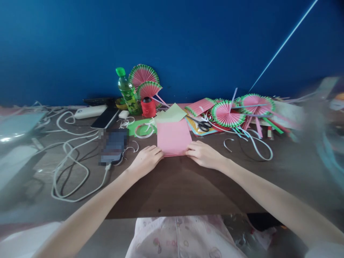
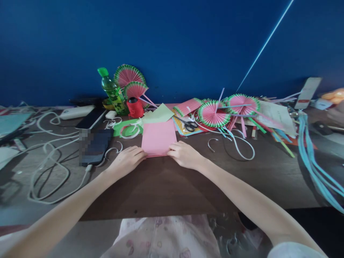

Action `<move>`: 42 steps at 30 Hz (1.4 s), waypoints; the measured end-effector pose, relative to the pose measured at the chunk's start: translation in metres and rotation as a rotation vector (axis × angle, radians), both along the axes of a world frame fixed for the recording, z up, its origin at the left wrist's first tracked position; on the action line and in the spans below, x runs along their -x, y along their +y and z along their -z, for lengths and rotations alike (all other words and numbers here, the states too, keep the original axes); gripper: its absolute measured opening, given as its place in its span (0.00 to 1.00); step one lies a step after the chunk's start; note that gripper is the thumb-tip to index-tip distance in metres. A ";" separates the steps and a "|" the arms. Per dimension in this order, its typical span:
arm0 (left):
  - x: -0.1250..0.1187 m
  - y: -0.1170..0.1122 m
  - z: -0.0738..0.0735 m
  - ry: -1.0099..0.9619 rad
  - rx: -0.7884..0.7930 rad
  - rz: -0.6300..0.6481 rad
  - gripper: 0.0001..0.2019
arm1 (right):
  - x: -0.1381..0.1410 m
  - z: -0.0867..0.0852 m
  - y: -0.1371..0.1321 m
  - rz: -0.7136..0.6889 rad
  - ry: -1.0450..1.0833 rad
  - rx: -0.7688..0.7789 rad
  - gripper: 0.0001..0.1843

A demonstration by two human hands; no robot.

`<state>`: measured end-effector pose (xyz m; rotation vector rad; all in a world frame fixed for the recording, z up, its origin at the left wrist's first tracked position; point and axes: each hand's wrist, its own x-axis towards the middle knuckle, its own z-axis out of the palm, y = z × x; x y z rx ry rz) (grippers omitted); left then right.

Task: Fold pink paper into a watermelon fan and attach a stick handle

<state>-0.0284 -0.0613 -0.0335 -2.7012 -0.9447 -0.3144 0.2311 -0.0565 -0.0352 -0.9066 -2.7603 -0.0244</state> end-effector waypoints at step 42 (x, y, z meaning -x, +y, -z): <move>-0.016 0.000 -0.058 -0.301 -0.065 -0.185 0.12 | 0.004 -0.066 -0.002 0.199 0.315 -0.049 0.16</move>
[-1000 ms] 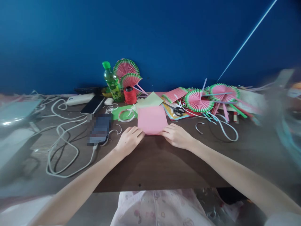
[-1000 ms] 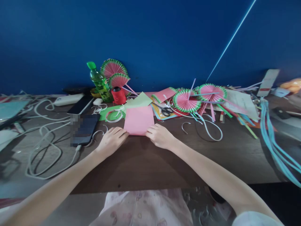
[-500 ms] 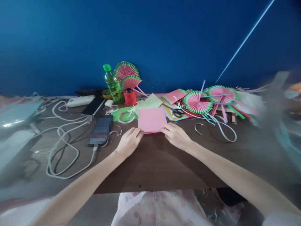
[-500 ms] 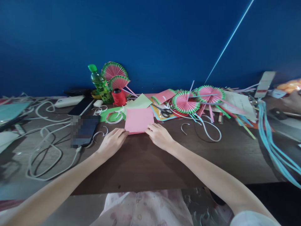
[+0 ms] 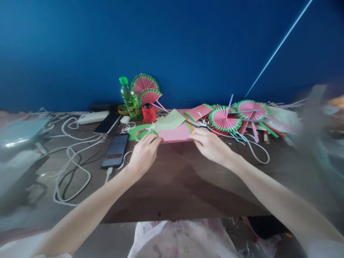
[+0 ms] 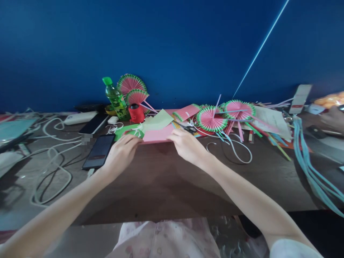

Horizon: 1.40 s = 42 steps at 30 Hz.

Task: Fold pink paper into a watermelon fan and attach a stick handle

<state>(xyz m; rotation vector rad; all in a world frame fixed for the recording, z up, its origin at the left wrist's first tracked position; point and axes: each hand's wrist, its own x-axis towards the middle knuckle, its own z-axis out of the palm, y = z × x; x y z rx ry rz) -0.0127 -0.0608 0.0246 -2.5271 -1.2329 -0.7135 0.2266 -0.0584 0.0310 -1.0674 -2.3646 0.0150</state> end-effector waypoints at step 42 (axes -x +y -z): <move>0.001 0.054 0.038 0.113 0.414 0.098 0.10 | -0.004 0.056 0.053 -0.016 -0.299 0.255 0.14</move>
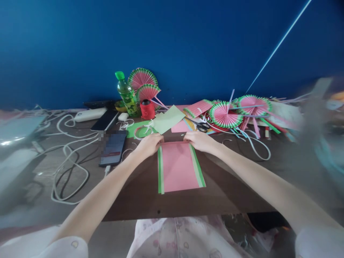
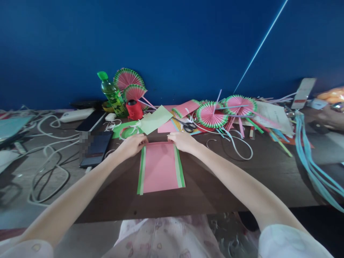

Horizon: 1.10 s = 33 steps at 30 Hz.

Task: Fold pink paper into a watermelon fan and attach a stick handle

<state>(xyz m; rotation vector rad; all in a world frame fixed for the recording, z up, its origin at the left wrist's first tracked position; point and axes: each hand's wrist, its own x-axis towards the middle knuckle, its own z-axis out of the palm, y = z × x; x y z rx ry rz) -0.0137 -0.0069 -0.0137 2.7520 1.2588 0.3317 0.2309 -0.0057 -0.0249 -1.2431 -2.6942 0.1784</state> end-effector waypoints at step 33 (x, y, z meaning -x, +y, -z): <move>-0.016 -0.046 0.014 0.453 -0.327 -0.047 0.20 | 0.032 0.004 -0.059 0.159 -0.488 -0.234 0.27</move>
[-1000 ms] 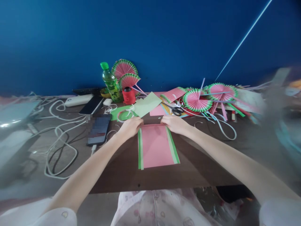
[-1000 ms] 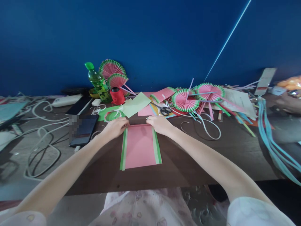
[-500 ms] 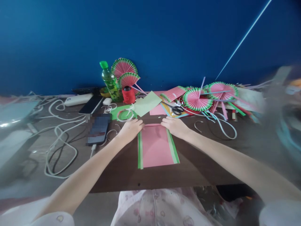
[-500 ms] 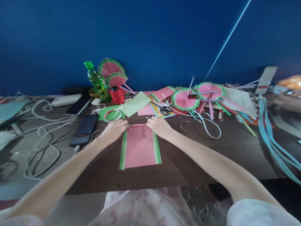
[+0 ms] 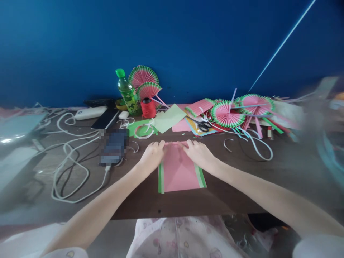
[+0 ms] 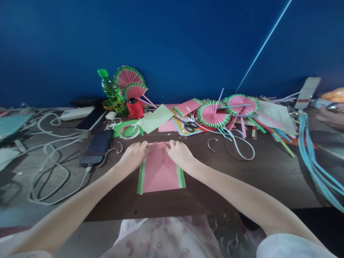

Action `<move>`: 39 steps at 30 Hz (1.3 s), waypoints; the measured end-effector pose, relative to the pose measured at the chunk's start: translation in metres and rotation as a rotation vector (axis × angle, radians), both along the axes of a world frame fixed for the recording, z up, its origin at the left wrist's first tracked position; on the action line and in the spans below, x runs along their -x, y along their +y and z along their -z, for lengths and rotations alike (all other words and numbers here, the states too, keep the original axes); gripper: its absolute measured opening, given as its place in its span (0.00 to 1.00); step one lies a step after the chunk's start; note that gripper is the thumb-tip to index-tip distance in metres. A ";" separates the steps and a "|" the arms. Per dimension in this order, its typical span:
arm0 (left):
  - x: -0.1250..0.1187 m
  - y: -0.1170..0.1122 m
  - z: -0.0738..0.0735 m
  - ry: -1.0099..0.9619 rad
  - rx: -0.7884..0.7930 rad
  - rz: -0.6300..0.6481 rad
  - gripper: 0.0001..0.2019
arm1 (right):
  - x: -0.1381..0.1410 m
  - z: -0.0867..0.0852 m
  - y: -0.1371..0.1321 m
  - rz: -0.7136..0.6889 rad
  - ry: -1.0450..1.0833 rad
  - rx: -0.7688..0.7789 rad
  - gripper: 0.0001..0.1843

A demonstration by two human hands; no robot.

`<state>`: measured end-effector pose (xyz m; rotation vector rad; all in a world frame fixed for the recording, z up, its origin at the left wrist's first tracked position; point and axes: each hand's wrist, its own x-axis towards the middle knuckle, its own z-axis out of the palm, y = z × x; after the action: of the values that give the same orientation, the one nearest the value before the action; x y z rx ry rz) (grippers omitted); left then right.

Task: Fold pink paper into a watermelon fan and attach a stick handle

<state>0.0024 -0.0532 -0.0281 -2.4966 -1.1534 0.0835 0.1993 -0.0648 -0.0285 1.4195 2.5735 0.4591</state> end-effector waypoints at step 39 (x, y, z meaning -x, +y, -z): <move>-0.009 0.000 0.008 -0.243 -0.032 -0.146 0.12 | 0.003 -0.003 0.006 0.114 0.249 -0.004 0.13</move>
<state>0.0109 -0.0532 -0.0360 -2.4414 -1.4214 -0.2031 0.1960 -0.0585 -0.0259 1.7131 2.6578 0.2862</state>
